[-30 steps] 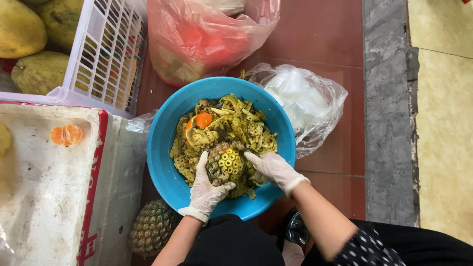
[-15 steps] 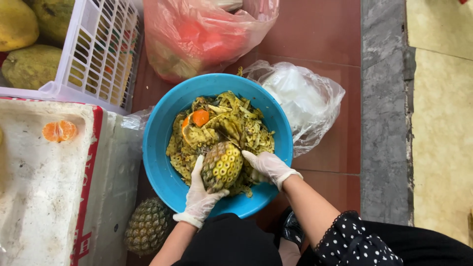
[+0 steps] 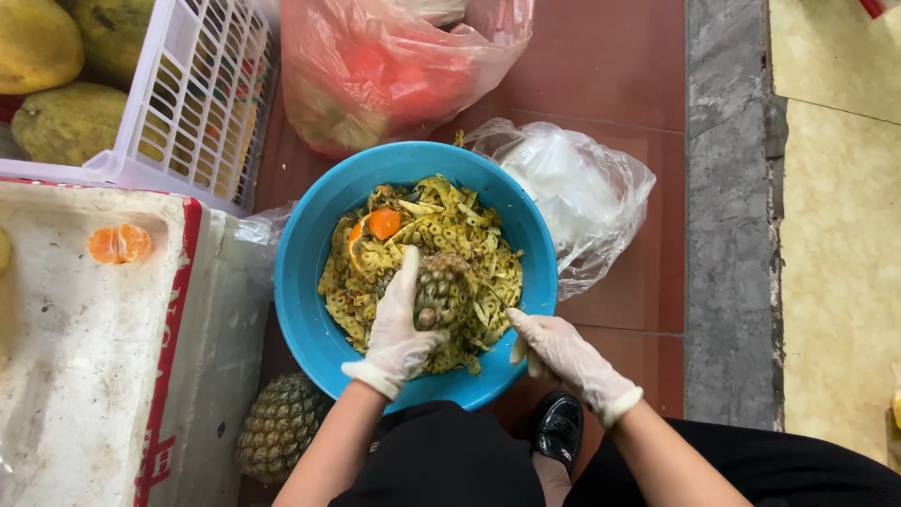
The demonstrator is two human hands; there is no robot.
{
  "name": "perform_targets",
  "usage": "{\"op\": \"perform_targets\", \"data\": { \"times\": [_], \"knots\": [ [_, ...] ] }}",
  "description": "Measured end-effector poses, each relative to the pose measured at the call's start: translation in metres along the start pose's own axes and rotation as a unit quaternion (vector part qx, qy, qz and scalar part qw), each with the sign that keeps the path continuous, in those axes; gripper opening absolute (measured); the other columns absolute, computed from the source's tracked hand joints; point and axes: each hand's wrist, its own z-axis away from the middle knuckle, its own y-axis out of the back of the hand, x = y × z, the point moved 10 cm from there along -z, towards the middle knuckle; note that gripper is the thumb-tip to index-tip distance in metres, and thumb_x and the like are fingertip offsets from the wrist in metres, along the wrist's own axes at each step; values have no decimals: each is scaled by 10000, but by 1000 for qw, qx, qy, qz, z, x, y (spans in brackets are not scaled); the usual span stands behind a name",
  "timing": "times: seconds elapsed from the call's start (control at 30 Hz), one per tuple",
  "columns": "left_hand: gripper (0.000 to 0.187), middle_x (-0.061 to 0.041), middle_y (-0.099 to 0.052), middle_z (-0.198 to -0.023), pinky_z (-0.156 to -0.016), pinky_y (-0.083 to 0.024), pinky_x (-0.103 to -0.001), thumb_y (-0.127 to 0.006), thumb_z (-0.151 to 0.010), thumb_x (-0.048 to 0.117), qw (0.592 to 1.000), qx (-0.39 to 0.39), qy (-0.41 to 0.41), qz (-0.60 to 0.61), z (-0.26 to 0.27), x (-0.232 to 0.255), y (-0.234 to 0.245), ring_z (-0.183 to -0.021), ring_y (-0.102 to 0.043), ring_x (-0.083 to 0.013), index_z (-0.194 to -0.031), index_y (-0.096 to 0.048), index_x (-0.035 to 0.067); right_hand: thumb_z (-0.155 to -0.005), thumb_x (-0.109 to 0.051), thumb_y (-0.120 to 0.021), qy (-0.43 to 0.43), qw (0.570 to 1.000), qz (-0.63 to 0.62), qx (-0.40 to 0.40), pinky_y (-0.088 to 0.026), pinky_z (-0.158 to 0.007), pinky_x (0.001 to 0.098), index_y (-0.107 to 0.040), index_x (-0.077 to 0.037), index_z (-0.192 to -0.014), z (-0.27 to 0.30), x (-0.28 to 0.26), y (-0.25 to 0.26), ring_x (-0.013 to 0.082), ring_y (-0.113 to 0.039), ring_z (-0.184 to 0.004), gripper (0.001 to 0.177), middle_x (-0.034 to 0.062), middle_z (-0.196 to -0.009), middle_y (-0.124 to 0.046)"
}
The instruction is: Peeling and carving the eyes out of a pineapple using a knife
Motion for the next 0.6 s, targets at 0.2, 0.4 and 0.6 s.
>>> {"op": "perform_targets", "data": {
  "times": [0.2,0.4,0.6],
  "knots": [
    [1377,-137,-104,-1755,-1269,-178,-477,-900,-653,135,998,8,-42,55,-19,-26,-14,-1609,-126,-332,-1670,28,166,-896,-774,-458,65,956,284,38,-452,-722,427,-560,-215,-886,40,-12,-1,286,-645,-795,567,34,-776,-676],
    [1159,-174,-197,-1725,-1224,-270,-524,-739,-713,199,996,64,-63,12,-34,-54,-22,-1578,-210,-381,-1675,-93,168,-866,-875,-364,80,911,399,64,-493,-749,554,-559,-225,-1020,23,7,-7,431,-687,-925,695,92,-911,-728],
    [1159,-157,-312,-1668,-1207,-342,-532,-774,-723,245,998,58,-2,8,-33,-62,-22,-1511,-338,-399,-1690,-134,225,-893,-874,-393,41,909,413,46,-538,-882,545,-599,-180,-1054,40,-36,-6,430,-717,-1019,741,158,-1012,-753]
  ]
}}
